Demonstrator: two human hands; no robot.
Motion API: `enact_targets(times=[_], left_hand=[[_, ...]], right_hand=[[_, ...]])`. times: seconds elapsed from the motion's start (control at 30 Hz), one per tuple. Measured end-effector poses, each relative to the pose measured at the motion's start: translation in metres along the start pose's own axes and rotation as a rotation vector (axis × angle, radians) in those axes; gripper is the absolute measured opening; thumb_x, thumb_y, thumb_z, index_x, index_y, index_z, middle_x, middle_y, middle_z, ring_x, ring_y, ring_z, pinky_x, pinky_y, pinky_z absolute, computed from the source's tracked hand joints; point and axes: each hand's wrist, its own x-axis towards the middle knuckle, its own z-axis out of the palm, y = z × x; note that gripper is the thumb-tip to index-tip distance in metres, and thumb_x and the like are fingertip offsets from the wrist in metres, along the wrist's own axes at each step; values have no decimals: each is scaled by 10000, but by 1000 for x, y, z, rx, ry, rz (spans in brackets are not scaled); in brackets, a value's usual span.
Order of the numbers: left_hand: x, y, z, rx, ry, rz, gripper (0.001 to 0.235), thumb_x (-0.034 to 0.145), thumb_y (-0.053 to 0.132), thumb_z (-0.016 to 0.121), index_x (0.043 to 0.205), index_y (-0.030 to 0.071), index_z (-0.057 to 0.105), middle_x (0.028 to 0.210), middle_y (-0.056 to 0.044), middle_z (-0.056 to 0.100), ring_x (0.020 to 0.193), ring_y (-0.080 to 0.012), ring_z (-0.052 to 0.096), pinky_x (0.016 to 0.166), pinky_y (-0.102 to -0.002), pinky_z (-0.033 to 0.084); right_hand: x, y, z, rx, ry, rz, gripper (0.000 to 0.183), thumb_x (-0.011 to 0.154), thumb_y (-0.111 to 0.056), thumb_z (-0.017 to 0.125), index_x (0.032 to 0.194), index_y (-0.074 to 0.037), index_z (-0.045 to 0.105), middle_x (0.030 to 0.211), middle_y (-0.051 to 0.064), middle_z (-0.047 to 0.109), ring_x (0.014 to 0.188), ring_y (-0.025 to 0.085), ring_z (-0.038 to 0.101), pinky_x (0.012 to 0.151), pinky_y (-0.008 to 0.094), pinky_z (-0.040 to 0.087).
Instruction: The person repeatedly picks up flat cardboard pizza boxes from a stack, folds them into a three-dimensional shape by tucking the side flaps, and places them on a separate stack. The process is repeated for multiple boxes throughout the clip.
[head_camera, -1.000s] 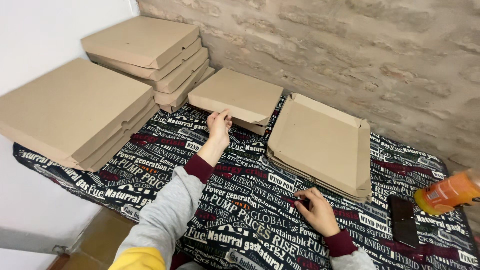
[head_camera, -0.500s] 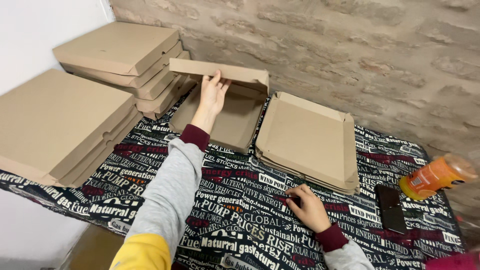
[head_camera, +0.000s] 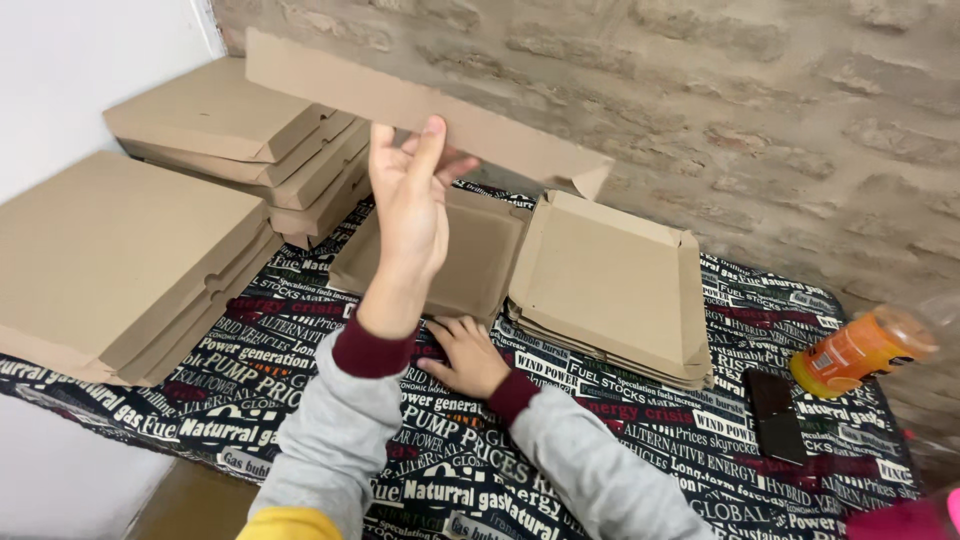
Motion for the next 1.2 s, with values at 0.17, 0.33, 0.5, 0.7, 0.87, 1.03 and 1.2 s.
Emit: enact_targets(times=[0.17,0.33,0.5,0.7,0.87,1.03,1.2], left_hand=[[-50,49,4,74,57,17,524,1241,178,769,1679,85,498,1242,-163,789,946,-270,913,818,-418,851],[-51,61,-16,81,127,-1,382,1225,136,754,1523,78,521,1162,-147,773,853,-318,938,726,-410,839],[-37,40,-17,68,100,-119,325,1165,87,735,1428,70,546,1119,-180,831,818,-364,940,679,-462,829],[-54,36,12,103,13,-292,512,1159,140,763,1551,-30,482,1230,-189,718,924,-441,944,805,-551,835],[-62,80,11,597,-307,-326,486,1154,412,812,1349,-28,744,1207,-256,913,973,-394,965,754,-474,801],[-80,86,24,890,-355,-43,47,1046,220,947,1081,191,934,978,-14,934,896,-183,947,750,-314,768],[-82,36,34,1273,-537,815,483,1012,93,961,1469,233,893,1590,-32,835,1615,-376,679,1412,-671,428]], right_hand=[[17,-38,-29,27,13,-54,836,1186,-490,717,1883,-85,497,1921,329,418,1851,606,246,1454,822,288],[-70,-126,-134,162,134,-411,336,1148,-369,711,1177,-40,774,1175,191,802,1167,511,820,972,625,668],[-101,-84,-217,189,1285,-85,417,1049,-270,1008,1400,-85,879,1296,128,851,982,280,745,792,393,673],[-90,-44,-241,266,1189,18,304,1148,-135,961,1445,-104,902,1362,112,866,1160,259,795,911,352,668],[-94,-28,-242,359,1209,85,238,1195,-68,910,1430,-68,869,1366,116,828,1163,236,787,861,338,690],[-88,-7,-231,492,1226,100,243,1195,-41,895,1403,-42,771,1311,116,802,1126,249,794,779,358,726],[-84,-17,-225,576,1149,-6,141,1220,47,746,1329,-20,686,1269,192,839,1212,296,863,879,405,728]])
